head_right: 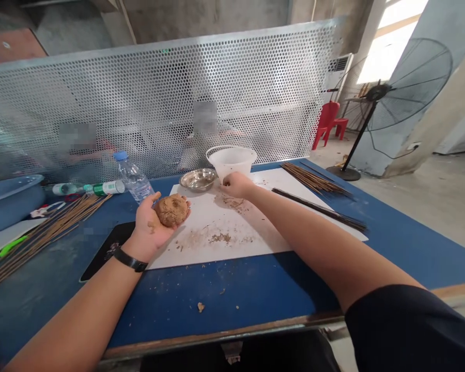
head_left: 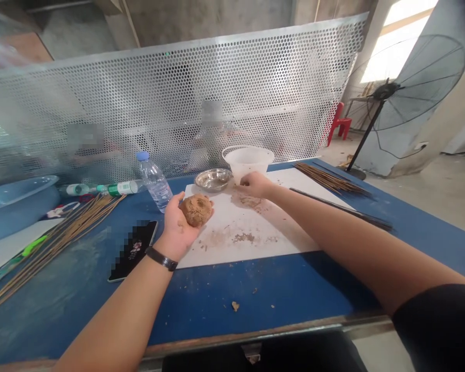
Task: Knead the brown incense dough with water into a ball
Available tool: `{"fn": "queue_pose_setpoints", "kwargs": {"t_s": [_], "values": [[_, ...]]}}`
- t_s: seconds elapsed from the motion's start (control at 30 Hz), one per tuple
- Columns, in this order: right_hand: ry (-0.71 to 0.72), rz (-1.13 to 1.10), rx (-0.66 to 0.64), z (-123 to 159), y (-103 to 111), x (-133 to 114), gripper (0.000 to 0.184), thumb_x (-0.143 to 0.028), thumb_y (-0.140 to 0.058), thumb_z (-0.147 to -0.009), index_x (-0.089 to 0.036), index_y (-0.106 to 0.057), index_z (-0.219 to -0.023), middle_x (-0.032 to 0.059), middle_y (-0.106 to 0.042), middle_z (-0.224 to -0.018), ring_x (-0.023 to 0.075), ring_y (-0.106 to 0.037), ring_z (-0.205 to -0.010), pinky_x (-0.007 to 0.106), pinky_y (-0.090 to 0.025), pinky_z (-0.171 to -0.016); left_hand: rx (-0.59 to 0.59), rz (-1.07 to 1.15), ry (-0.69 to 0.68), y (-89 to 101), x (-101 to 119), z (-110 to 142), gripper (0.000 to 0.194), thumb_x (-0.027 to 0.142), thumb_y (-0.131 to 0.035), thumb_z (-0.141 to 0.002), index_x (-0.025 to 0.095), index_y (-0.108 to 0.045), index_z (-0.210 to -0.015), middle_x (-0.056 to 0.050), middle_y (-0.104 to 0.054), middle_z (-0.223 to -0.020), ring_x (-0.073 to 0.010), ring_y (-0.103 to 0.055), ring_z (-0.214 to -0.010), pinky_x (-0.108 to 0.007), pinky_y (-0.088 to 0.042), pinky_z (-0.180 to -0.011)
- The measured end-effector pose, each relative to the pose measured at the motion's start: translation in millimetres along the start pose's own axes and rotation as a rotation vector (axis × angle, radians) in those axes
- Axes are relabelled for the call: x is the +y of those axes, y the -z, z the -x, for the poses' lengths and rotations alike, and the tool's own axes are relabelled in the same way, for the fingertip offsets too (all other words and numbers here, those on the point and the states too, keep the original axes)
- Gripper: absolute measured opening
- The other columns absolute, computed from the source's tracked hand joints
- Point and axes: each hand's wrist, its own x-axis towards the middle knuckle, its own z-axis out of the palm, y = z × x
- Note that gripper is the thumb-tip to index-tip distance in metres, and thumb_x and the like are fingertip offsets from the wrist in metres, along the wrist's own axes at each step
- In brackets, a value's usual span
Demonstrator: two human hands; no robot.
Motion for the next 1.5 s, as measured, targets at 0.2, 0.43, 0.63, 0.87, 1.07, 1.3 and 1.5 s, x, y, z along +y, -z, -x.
{"fn": "queue_pose_setpoints", "kwargs": {"t_s": [0.2, 0.43, 0.63, 0.87, 1.07, 1.3, 1.5], "values": [[0.012, -0.081, -0.012, 0.1, 1.1, 7.9, 0.027, -0.033, -0.058, -0.086, -0.016, -0.069, -0.068, 0.0023, -0.068, -0.068, 0.0139, -0.051, -0.064, 0.028, -0.033, -0.06, 0.012, -0.018, 0.0, 0.0, 0.5, 1.4, 0.035, 0.037, -0.049, -0.095, 0.009, -0.066, -0.106, -0.017, -0.073, -0.092, -0.0285, -0.074, -0.083, -0.043, -0.063, -0.073], [-0.105, -0.144, -0.017, 8.0, 8.1, 20.2, 0.032, -0.033, -0.052, -0.091, -0.016, -0.066, -0.068, 0.0039, -0.064, -0.057, 0.0144, -0.053, -0.054, 0.029, -0.039, -0.057, 0.028, -0.033, 0.015, 0.8, 0.0, 1.8, 0.034, 0.036, -0.05, -0.095, 0.009, -0.067, -0.106, -0.018, -0.073, -0.095, -0.0285, -0.074, -0.086, -0.044, -0.063, -0.075], [-0.099, -0.074, 0.0, 14.2, 11.5, 10.9, 0.031, -0.033, -0.055, -0.091, -0.016, -0.067, -0.068, 0.0068, -0.068, -0.067, 0.018, -0.059, -0.063, 0.03, -0.039, -0.059, 0.034, -0.033, 0.003, 1.2, 0.1, 0.6, 0.035, 0.036, -0.05, -0.096, 0.008, -0.066, -0.109, -0.019, -0.074, -0.098, -0.0292, -0.075, -0.087, -0.044, -0.063, -0.075], [-0.056, 0.038, 0.024, -10.5, -17.0, -35.4, 0.056, -0.04, -0.053, -0.096, -0.017, -0.047, -0.147, 0.0115, -0.077, -0.098, 0.0257, -0.068, -0.085, 0.03, -0.044, -0.067, 0.035, -0.036, 0.002, -0.1, 1.5, 1.3, 0.035, 0.036, -0.047, -0.097, 0.007, -0.065, -0.107, -0.018, -0.073, -0.093, -0.0282, -0.075, -0.082, -0.042, -0.063, -0.071], [-0.101, 0.093, 0.013, -25.7, -29.3, -36.1, 0.04, -0.041, -0.039, -0.102, -0.021, -0.069, -0.121, 0.0148, -0.076, -0.107, 0.0288, -0.07, -0.092, 0.033, -0.047, -0.074, 0.021, -0.025, -0.008, -0.1, 1.8, -0.7, 0.035, 0.037, -0.049, -0.095, 0.008, -0.065, -0.107, -0.017, -0.073, -0.09, -0.0284, -0.074, -0.08, -0.041, -0.063, -0.07], [-0.129, 0.097, 0.045, -17.1, -19.2, -21.9, 0.045, -0.056, -0.051, -0.096, -0.018, -0.071, -0.11, 0.016, -0.076, -0.101, 0.0307, -0.068, -0.092, 0.033, -0.044, -0.07, 0.016, -0.06, 0.006, -0.9, 1.6, 2.9, 0.036, 0.036, -0.048, -0.096, 0.007, -0.064, -0.108, -0.017, -0.073, -0.092, -0.0281, -0.074, -0.08, -0.041, -0.063, -0.07], [-0.113, -0.027, 0.103, 6.8, 3.3, -29.7, 0.04, -0.049, -0.048, -0.101, -0.018, -0.071, -0.106, 0.0106, -0.076, -0.089, 0.0248, -0.067, -0.083, 0.031, -0.041, -0.065, -0.012, -0.099, 0.066, -2.6, -2.4, 3.0, 0.04, 0.036, -0.046, -0.097, 0.006, -0.062, -0.117, -0.02, -0.072, -0.098, -0.0299, -0.074, -0.087, -0.043, -0.062, -0.075]]}}
